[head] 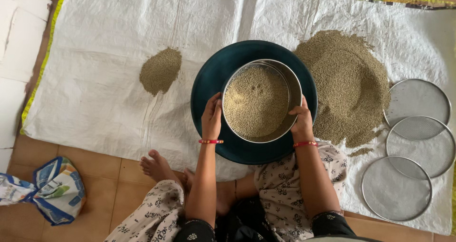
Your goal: The person sits on the floor and sifts grains using a metal sieve over a large bowl. They repeatedly shake the sieve to separate finer particles, occasionally using their hand to spread the grains within the sieve. The sifted grains fall into the bowl below while larger particles remain in the sieve.
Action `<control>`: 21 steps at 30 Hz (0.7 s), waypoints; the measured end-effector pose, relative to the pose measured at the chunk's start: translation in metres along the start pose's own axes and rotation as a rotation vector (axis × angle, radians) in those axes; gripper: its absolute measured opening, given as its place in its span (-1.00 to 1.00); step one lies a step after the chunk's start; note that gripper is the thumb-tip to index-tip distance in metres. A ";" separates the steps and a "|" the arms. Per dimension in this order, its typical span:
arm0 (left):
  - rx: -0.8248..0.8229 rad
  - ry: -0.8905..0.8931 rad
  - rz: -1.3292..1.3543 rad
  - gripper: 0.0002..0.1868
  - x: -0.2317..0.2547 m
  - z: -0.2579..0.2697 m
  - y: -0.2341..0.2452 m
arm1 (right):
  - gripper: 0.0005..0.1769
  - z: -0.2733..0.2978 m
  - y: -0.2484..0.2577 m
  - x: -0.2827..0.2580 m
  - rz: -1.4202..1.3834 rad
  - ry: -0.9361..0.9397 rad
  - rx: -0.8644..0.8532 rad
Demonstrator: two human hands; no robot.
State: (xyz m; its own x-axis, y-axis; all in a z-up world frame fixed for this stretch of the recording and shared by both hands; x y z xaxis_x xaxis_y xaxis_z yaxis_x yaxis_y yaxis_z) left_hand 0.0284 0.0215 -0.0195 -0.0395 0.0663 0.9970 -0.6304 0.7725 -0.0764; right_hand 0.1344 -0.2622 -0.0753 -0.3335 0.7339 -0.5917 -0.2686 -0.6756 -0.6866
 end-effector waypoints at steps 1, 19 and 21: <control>0.007 0.001 -0.028 -0.52 0.002 0.001 0.000 | -0.21 -0.001 0.001 0.000 -0.006 0.001 -0.014; 0.007 -0.043 -0.072 -0.50 0.029 0.013 -0.001 | -0.18 0.007 -0.003 -0.004 0.014 -0.012 0.000; 0.006 -0.031 -0.079 -0.50 0.029 0.013 -0.001 | -0.18 0.008 -0.005 -0.004 0.024 -0.010 0.007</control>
State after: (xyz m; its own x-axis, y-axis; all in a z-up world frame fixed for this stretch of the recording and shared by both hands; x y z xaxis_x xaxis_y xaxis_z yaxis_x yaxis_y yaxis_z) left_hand 0.0181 0.0147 0.0092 -0.0130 -0.0143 0.9998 -0.6370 0.7708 0.0027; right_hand 0.1303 -0.2624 -0.0665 -0.3487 0.7169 -0.6037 -0.2664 -0.6934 -0.6695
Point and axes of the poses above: each hand's wrist, its own z-axis away from the middle knuckle, its own y-axis out of the back of the hand, x = y × z, the point moved 2 cm from there along -z, towards the middle knuckle, and after that the axes turned 11 degrees about x, right-handed, at the moved point
